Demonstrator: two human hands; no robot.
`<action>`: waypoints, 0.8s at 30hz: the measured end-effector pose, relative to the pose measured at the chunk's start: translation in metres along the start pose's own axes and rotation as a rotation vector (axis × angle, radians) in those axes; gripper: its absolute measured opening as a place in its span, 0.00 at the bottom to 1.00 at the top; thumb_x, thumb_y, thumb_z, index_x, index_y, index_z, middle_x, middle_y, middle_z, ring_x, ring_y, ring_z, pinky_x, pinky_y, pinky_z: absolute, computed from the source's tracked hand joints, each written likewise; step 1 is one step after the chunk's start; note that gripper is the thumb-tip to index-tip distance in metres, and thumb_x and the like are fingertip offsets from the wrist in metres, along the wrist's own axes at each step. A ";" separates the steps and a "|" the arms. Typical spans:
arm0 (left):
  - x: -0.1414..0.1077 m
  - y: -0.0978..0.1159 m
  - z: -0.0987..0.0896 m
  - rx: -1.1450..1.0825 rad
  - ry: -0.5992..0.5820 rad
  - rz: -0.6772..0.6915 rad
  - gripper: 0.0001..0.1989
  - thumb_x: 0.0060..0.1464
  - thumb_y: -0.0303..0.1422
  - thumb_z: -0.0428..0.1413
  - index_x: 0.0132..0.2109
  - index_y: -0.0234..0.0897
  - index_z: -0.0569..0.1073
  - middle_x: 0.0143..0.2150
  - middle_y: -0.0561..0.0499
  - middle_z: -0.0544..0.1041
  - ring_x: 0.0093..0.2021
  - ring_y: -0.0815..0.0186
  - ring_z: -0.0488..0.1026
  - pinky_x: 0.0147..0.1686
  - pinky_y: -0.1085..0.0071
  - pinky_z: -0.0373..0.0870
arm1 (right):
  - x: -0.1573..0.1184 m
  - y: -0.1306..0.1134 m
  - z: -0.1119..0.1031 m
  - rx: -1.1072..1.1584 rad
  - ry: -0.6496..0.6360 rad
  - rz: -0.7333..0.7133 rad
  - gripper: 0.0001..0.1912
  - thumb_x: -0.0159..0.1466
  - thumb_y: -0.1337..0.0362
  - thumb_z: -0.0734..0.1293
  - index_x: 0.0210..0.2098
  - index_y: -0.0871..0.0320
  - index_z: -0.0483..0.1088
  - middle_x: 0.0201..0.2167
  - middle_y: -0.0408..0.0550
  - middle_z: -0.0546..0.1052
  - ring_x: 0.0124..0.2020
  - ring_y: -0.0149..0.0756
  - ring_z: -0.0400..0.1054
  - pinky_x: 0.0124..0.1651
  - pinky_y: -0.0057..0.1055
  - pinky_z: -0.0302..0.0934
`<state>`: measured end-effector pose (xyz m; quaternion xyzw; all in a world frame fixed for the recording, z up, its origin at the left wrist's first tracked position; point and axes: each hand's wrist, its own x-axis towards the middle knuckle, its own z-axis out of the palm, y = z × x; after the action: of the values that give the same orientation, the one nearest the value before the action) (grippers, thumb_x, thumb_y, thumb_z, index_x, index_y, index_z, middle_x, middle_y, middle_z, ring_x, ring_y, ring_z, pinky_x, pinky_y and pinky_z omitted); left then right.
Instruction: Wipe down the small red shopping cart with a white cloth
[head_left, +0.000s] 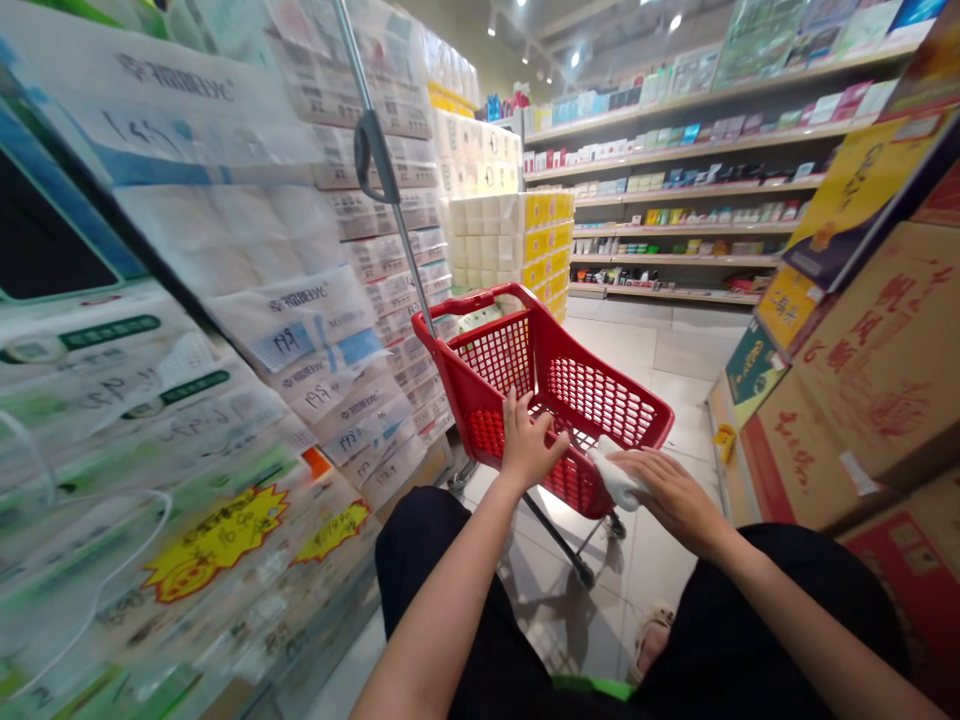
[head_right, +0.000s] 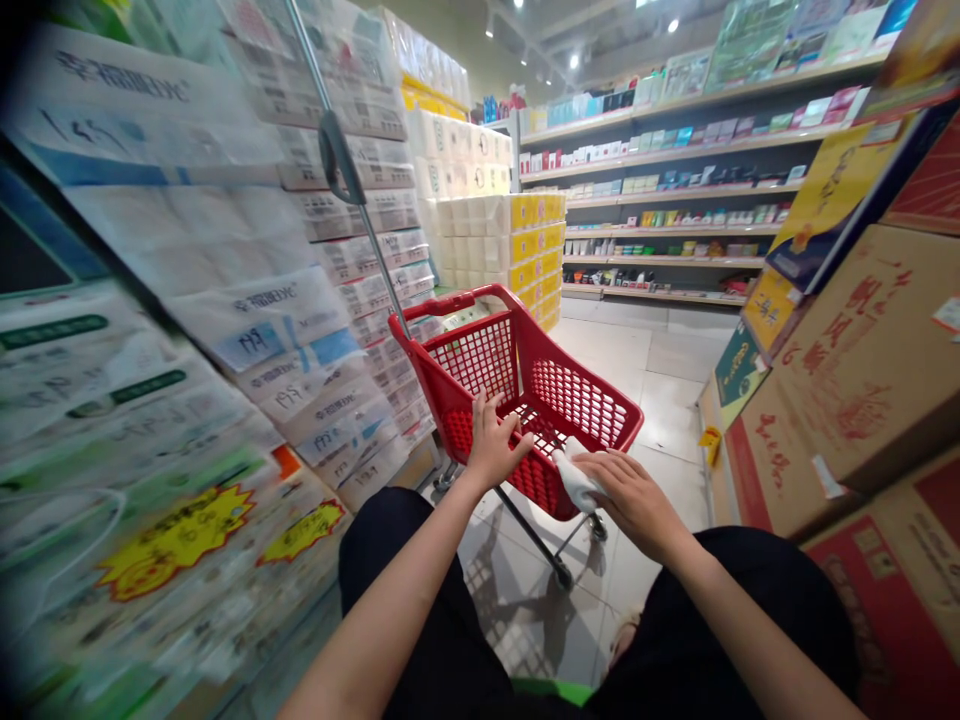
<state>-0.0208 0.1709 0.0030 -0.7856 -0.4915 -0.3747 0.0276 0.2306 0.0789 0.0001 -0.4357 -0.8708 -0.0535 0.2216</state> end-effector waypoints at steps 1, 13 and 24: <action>0.000 0.003 0.000 -0.005 -0.001 0.005 0.09 0.57 0.40 0.58 0.37 0.40 0.74 0.68 0.48 0.56 0.73 0.44 0.34 0.70 0.39 0.41 | 0.001 0.001 -0.001 0.015 0.006 0.030 0.19 0.72 0.60 0.56 0.60 0.51 0.62 0.57 0.50 0.72 0.58 0.41 0.64 0.61 0.43 0.55; -0.018 0.040 0.001 -0.082 -0.126 0.080 0.08 0.64 0.37 0.50 0.39 0.44 0.73 0.55 0.53 0.72 0.72 0.52 0.44 0.70 0.40 0.32 | 0.014 -0.031 0.025 -0.094 0.113 0.127 0.17 0.71 0.57 0.57 0.54 0.57 0.66 0.50 0.55 0.75 0.51 0.45 0.67 0.55 0.43 0.61; -0.026 0.049 -0.001 -0.117 -0.134 0.089 0.09 0.58 0.42 0.58 0.35 0.42 0.71 0.53 0.51 0.72 0.72 0.50 0.43 0.70 0.41 0.27 | -0.010 0.078 0.009 0.064 0.117 0.120 0.20 0.68 0.62 0.57 0.59 0.52 0.65 0.56 0.50 0.74 0.58 0.41 0.67 0.64 0.49 0.53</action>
<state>0.0114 0.1257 0.0037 -0.8301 -0.4343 -0.3480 -0.0347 0.2933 0.1221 -0.0197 -0.4759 -0.8299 -0.0375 0.2887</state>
